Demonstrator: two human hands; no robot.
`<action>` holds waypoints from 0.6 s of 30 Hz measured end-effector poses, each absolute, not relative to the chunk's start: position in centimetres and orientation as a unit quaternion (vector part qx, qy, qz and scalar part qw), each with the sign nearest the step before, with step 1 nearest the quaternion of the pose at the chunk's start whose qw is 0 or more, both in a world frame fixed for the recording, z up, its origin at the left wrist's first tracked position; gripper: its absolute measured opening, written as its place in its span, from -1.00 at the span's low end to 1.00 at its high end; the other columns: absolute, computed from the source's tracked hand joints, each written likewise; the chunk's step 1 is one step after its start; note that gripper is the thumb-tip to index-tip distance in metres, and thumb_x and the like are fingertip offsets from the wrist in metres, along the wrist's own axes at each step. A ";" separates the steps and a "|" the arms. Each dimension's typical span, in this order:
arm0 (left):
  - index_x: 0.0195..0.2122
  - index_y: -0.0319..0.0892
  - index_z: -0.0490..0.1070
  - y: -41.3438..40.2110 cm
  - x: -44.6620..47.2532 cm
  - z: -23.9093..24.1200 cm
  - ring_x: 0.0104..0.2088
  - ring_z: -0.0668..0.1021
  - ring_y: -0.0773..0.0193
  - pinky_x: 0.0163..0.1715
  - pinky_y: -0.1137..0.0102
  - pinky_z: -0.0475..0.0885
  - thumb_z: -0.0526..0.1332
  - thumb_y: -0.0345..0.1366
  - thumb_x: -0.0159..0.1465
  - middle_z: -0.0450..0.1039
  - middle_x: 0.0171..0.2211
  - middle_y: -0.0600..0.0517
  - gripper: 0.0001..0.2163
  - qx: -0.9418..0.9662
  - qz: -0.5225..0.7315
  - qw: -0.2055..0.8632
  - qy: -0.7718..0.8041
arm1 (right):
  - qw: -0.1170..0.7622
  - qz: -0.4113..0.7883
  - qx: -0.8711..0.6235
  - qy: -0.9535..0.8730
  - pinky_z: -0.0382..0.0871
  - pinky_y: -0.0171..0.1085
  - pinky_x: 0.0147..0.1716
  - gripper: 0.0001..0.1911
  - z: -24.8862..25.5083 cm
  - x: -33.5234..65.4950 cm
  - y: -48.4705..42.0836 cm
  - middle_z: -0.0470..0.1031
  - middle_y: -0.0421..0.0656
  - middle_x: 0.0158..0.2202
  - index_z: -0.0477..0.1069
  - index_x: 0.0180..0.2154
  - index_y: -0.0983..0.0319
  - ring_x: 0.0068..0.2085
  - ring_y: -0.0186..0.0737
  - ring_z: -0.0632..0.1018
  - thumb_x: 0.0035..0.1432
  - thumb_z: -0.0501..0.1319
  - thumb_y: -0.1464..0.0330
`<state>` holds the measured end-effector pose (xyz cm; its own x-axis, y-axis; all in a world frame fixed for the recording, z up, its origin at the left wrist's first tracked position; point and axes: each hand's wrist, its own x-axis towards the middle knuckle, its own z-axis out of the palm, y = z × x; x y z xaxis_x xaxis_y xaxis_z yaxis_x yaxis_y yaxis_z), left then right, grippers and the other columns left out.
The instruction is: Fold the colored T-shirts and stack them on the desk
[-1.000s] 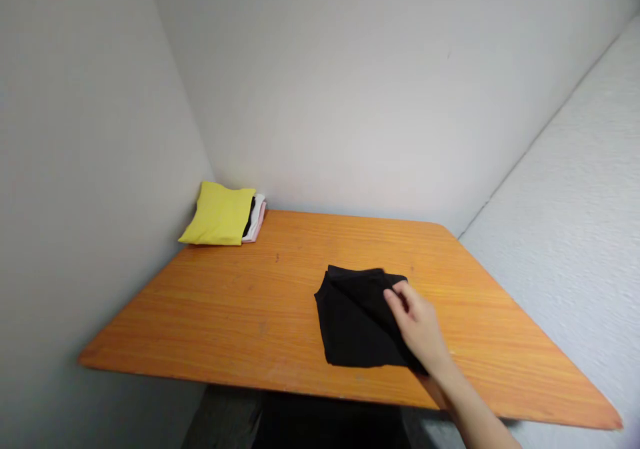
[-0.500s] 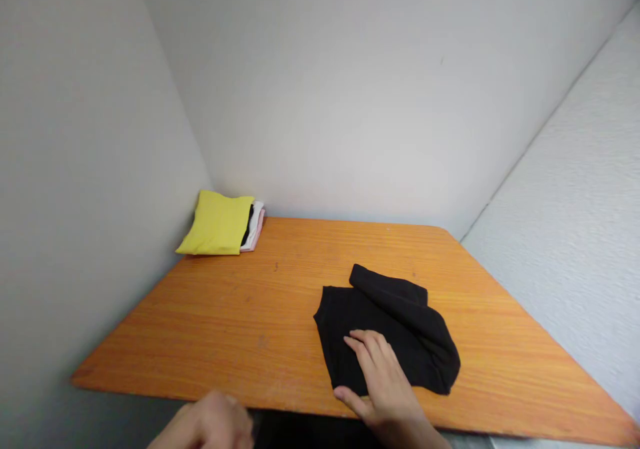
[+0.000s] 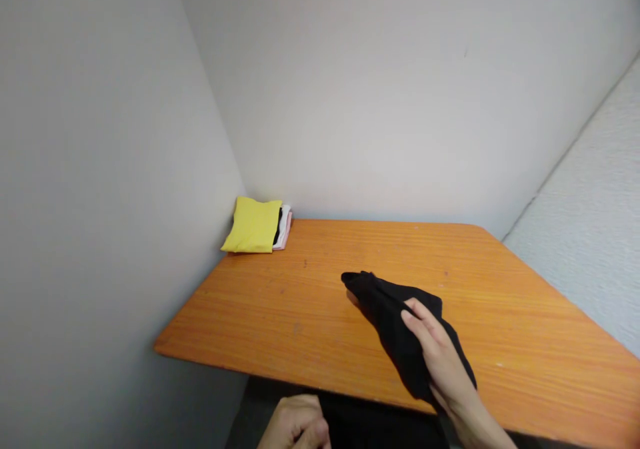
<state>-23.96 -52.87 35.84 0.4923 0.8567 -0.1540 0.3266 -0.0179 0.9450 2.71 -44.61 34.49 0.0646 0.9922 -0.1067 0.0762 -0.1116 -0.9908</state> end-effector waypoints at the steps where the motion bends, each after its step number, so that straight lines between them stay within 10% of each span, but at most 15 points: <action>1: -0.55 -0.16 0.41 -52.7 -23.7 36.2 -0.42 0.48 0.22 -0.33 0.38 0.31 -0.13 0.09 0.38 0.43 -0.54 -0.06 -0.43 0.679 0.257 0.531 0.437 | 0.485 0.511 -0.555 -0.443 0.42 -0.28 -0.25 -0.70 35.0 2.9 -44.9 0.45 -0.14 -0.22 0.37 -0.17 0.17 -0.19 -0.12 0.48 0.25 0.13 0.08; 5: -0.14 -0.12 0.43 -52.2 -22.0 38.2 0.02 0.44 0.08 0.04 0.30 0.31 0.17 -0.01 0.30 0.41 -0.02 -0.12 -0.70 0.631 0.335 0.514 0.475 | 0.496 0.579 -0.498 -0.412 0.44 -0.22 -0.13 -0.69 36.9 2.5 -46.8 0.45 -0.09 -0.09 0.40 -0.10 0.16 -0.09 -0.08 0.48 0.23 0.19 0.12; 8: 0.15 -0.09 0.27 -51.9 -19.8 39.1 0.16 0.35 0.07 0.14 0.29 0.27 0.18 0.02 0.29 0.27 0.17 -0.11 -0.52 0.589 0.348 0.542 0.488 | 0.463 0.557 -0.455 -0.519 0.38 -0.17 0.01 -0.77 38.0 1.0 -48.6 0.46 -0.06 -0.07 0.46 -0.22 0.19 -0.01 -0.04 0.45 0.22 0.22 0.17; 18: 0.03 -0.15 0.43 -52.6 -18.9 39.2 0.08 0.46 0.05 0.14 0.19 0.31 0.13 0.00 0.31 0.45 0.04 -0.09 -0.60 0.497 0.404 0.461 0.614 | 0.481 0.443 -0.527 -0.542 0.44 -0.26 -0.08 -0.71 39.3 5.2 -51.9 0.47 -0.08 -0.04 0.42 -0.05 0.15 0.00 -0.05 0.48 0.32 0.10 0.16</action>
